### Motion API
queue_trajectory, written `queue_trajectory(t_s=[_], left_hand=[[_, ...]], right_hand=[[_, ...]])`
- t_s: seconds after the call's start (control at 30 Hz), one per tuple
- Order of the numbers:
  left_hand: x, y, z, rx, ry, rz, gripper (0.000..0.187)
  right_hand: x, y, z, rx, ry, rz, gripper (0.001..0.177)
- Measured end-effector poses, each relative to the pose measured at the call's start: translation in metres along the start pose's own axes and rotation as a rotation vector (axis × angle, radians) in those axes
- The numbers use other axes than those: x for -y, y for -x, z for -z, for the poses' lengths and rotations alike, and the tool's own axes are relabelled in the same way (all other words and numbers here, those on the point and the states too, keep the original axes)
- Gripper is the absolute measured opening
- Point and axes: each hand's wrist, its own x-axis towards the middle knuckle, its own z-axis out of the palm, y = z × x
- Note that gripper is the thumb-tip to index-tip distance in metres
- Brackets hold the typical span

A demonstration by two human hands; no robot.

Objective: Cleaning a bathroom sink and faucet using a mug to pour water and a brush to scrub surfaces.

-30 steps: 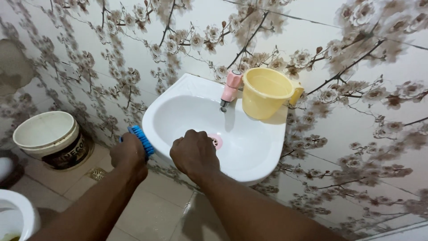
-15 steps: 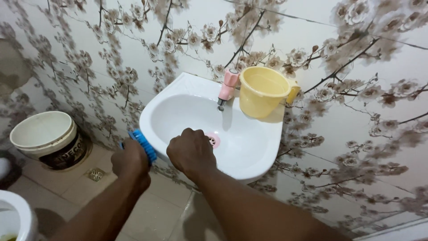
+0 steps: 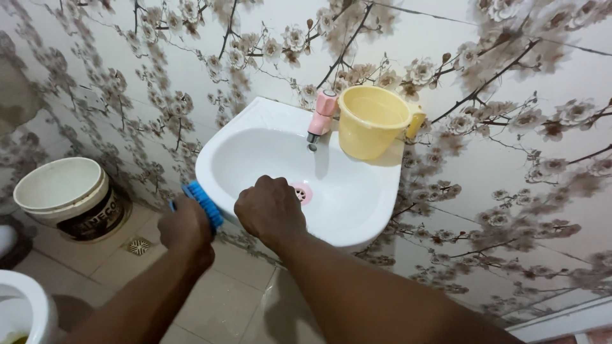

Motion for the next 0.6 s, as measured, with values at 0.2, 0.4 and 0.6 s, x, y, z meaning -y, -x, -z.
queue_trajectory(t_s=[0.2,0.4,0.6], left_hand=[[0.010,-0.006,-0.011,-0.051,-0.017,-0.016,0.049],[-0.019,-0.037,-0.015,-0.044,-0.088,-0.031,0.050],[-0.004,-0.005,-0.002,-0.005,-0.053,-0.063,0.049]], right_hand=[[-0.001,0.001,0.001,0.017,0.011,0.018,0.014],[-0.001,-0.008,-0.012,-0.047,-0.503,-0.318,0.030],[-0.001,-0.003,-0.003,0.046,0.016,0.012,0.023]])
